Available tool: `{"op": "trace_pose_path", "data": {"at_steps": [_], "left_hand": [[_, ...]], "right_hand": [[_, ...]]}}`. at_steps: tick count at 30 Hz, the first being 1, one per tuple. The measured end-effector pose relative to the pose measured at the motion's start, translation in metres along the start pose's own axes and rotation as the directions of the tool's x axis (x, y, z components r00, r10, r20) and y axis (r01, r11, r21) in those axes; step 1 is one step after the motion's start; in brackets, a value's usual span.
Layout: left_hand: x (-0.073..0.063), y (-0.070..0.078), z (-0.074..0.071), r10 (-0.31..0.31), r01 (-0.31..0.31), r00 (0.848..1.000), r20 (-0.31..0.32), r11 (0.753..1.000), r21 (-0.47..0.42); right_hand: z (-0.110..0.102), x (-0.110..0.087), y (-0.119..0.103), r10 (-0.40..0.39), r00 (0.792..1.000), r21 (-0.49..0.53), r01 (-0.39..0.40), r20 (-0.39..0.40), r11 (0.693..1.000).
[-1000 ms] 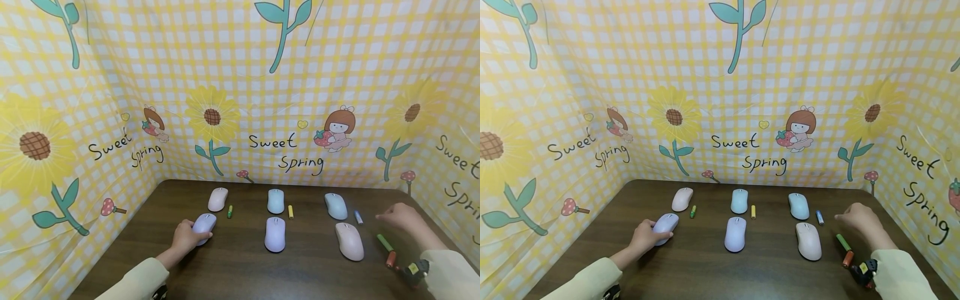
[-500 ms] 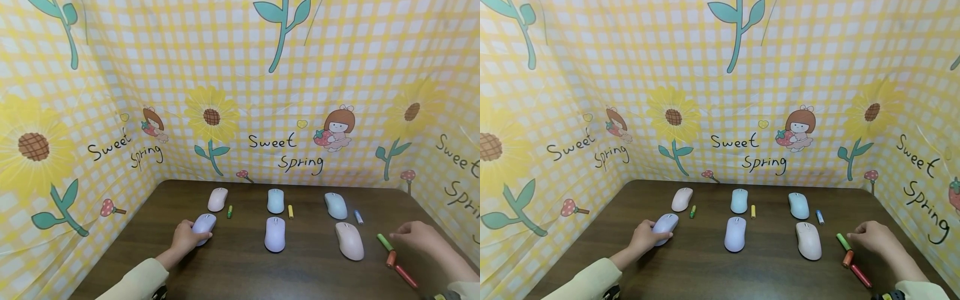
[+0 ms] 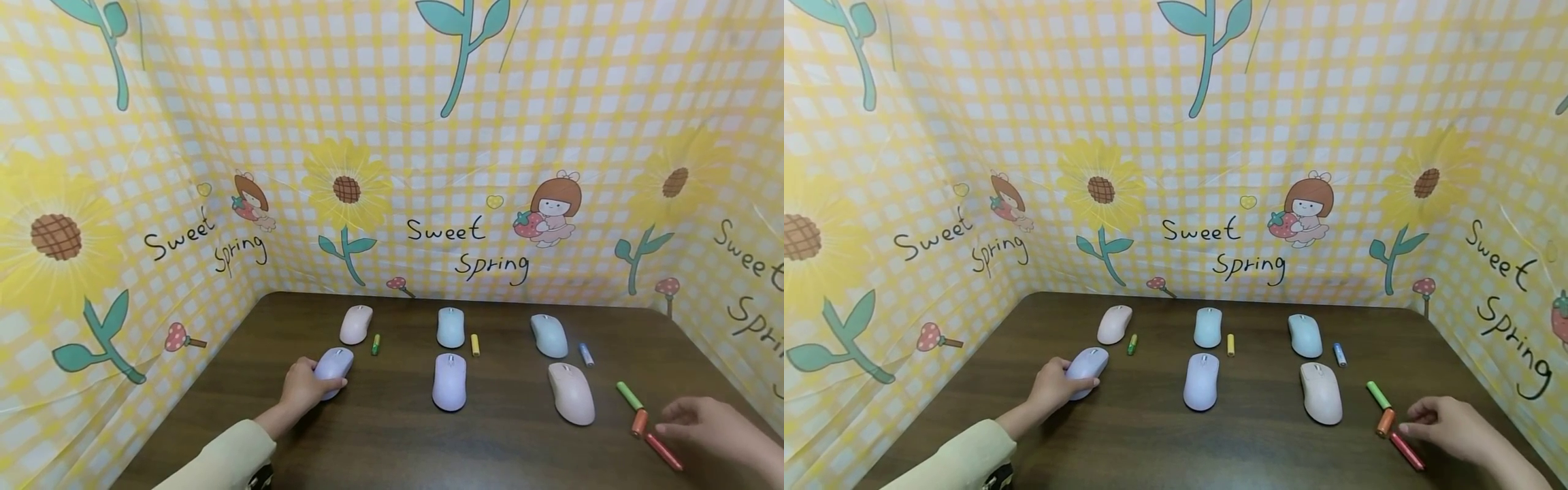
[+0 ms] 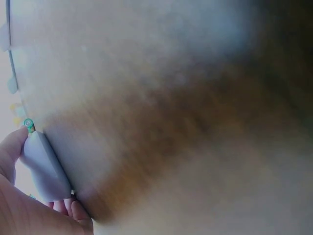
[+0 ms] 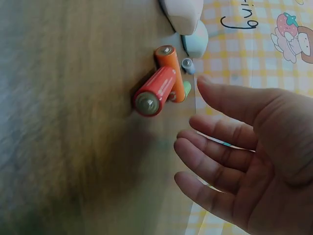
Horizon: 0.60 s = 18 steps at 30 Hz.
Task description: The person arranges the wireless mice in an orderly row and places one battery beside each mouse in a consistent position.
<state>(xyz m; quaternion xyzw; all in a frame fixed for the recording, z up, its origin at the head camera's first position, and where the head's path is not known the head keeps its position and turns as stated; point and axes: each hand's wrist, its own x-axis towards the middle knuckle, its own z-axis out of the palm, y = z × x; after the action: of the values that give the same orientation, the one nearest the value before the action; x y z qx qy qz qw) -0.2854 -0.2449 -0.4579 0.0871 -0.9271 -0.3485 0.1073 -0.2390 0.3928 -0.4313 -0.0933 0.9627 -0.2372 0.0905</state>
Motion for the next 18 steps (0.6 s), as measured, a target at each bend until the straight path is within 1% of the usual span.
{"op": "trace_pose_path", "data": {"at_steps": [5,9,13,18], "left_hand": [[0.000,-0.001,0.000,-0.005,0.005,1.000,0.001,1.000,-0.001],[0.000,-0.001,0.000,-0.005,0.005,1.000,-0.001,1.000,0.008],[-0.001,-0.001,0.000,0.001,-0.001,1.000,-0.006,1.000,0.016],[0.000,0.000,0.001,0.013,-0.013,1.000,-0.009,1.000,0.014]], "right_hand": [[0.008,-0.005,0.003,0.026,0.998,0.071,-0.030,0.065,0.997],[0.012,-0.008,0.003,-0.017,0.994,0.114,0.005,0.108,0.994],[0.014,-0.010,0.003,-0.061,0.991,0.108,0.048,0.123,0.993],[0.017,-0.011,0.005,-0.058,0.989,0.116,0.043,0.134,0.992]]}}
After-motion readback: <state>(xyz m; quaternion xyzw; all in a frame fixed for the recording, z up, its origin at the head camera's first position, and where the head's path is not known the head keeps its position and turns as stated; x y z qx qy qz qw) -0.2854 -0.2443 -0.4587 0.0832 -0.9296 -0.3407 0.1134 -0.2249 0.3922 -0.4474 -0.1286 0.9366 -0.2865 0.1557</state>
